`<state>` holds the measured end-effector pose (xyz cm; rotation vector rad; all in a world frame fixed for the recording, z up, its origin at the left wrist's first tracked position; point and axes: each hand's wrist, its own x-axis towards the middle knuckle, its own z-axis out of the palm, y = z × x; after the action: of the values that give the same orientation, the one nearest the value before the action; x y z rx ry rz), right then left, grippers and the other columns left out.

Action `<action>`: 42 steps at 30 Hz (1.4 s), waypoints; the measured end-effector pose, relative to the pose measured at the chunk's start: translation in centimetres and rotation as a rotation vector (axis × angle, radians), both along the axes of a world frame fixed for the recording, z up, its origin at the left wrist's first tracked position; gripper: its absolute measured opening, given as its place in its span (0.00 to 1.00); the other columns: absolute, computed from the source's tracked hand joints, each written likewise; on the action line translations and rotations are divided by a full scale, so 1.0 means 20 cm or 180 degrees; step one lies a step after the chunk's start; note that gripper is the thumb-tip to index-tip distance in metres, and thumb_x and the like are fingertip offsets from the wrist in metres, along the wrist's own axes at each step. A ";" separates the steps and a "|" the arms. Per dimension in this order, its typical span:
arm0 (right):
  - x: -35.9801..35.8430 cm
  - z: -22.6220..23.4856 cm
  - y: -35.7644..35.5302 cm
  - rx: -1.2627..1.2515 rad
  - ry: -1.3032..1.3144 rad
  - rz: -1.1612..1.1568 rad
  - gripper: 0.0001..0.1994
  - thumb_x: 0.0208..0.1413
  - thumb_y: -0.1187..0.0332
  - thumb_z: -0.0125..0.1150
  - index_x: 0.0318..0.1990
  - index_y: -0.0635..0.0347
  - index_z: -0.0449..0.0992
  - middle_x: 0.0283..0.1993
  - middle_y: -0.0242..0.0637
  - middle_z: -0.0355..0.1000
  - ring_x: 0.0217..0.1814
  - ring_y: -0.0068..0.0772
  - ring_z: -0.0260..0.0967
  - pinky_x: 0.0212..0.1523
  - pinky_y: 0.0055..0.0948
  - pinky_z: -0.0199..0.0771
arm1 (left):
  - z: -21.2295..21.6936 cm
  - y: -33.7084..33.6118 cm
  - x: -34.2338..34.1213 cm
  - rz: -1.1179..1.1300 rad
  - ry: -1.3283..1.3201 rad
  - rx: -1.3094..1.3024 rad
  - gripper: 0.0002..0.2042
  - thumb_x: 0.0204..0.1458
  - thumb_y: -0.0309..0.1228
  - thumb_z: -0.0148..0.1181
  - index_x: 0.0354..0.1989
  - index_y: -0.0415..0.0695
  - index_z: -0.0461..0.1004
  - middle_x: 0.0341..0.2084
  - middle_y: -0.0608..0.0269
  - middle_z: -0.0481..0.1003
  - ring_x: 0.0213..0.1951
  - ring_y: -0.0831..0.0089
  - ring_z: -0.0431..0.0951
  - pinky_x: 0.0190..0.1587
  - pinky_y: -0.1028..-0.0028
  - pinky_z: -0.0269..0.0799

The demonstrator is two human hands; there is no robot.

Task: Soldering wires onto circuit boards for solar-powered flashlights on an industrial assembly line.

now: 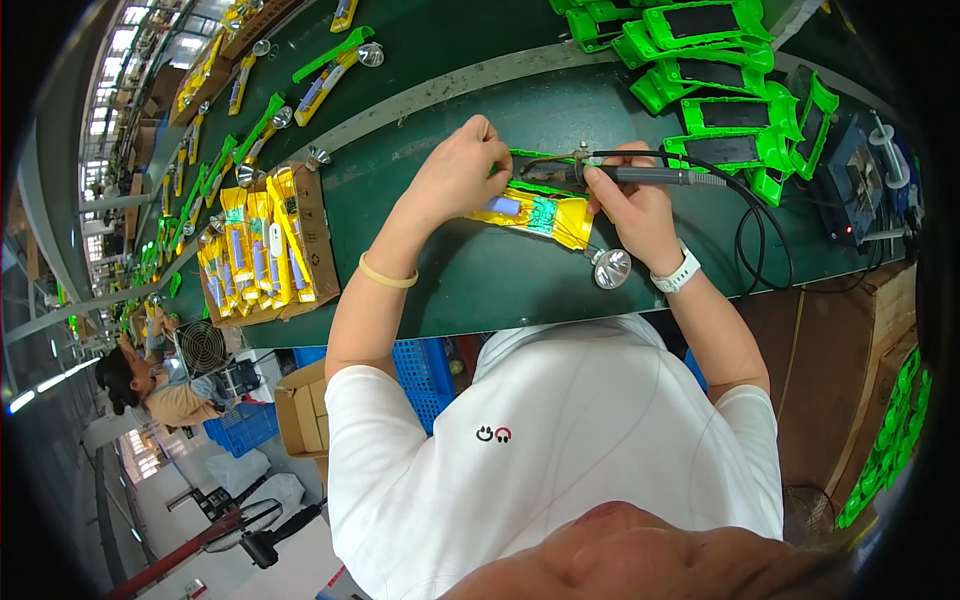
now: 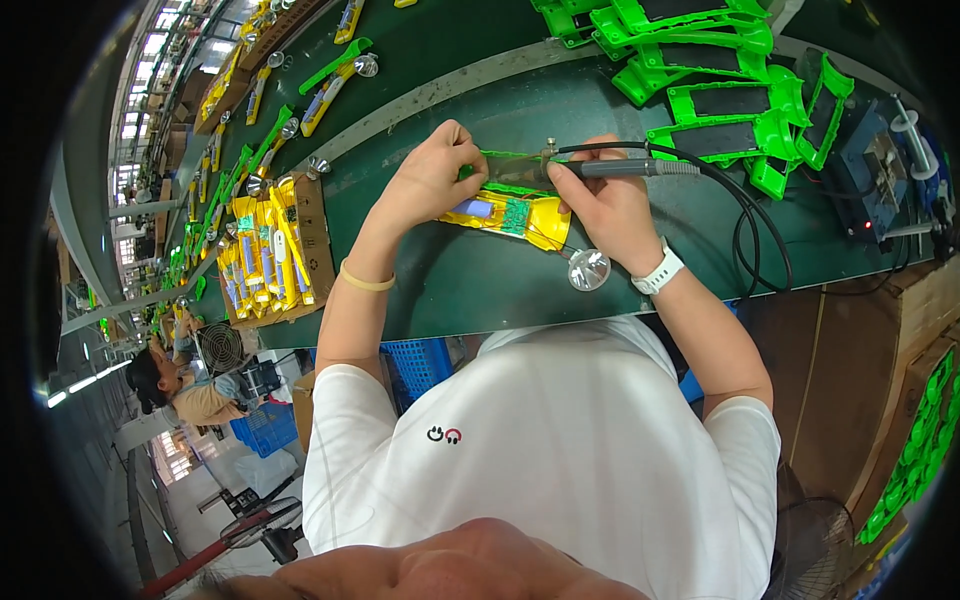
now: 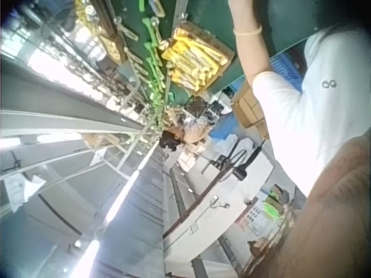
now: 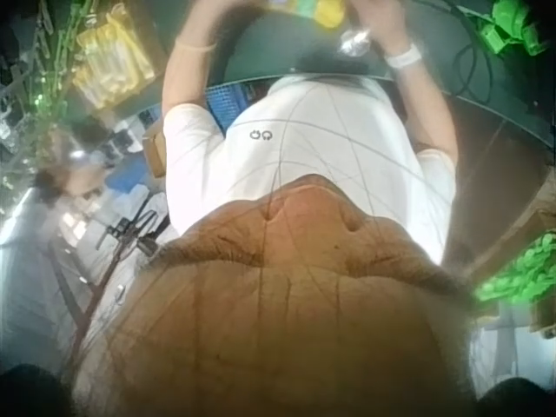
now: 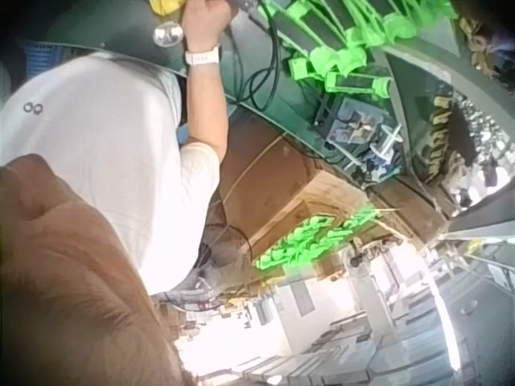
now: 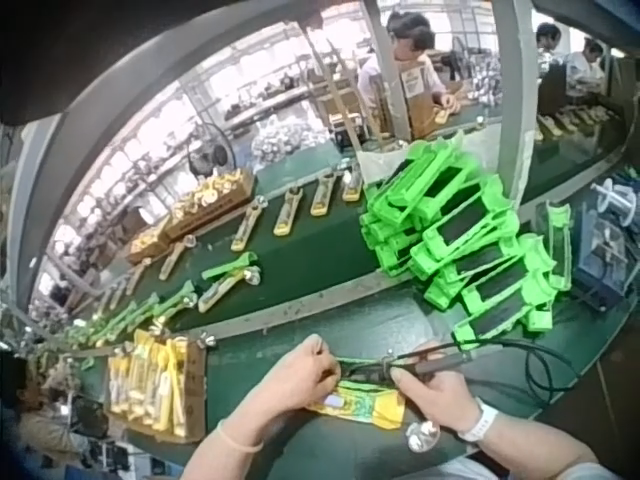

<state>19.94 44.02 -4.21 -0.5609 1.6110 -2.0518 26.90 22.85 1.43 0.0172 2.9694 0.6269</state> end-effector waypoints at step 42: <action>-0.21 0.03 0.52 0.0873 0.2653 -0.1231 0.21 0.61 0.54 0.44 0.52 0.60 0.59 0.56 0.45 0.58 0.55 0.34 0.59 0.52 0.32 0.61 | -0.02 -0.08 -0.05 -0.0740 0.0625 -0.0287 0.11 0.44 0.33 0.60 0.36 0.44 0.76 0.45 0.58 0.70 0.49 0.61 0.67 0.51 0.68 0.65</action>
<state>15.82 54.34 -3.68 -1.1778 2.5960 -1.8915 25.82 21.16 0.95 0.4338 3.1115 0.4866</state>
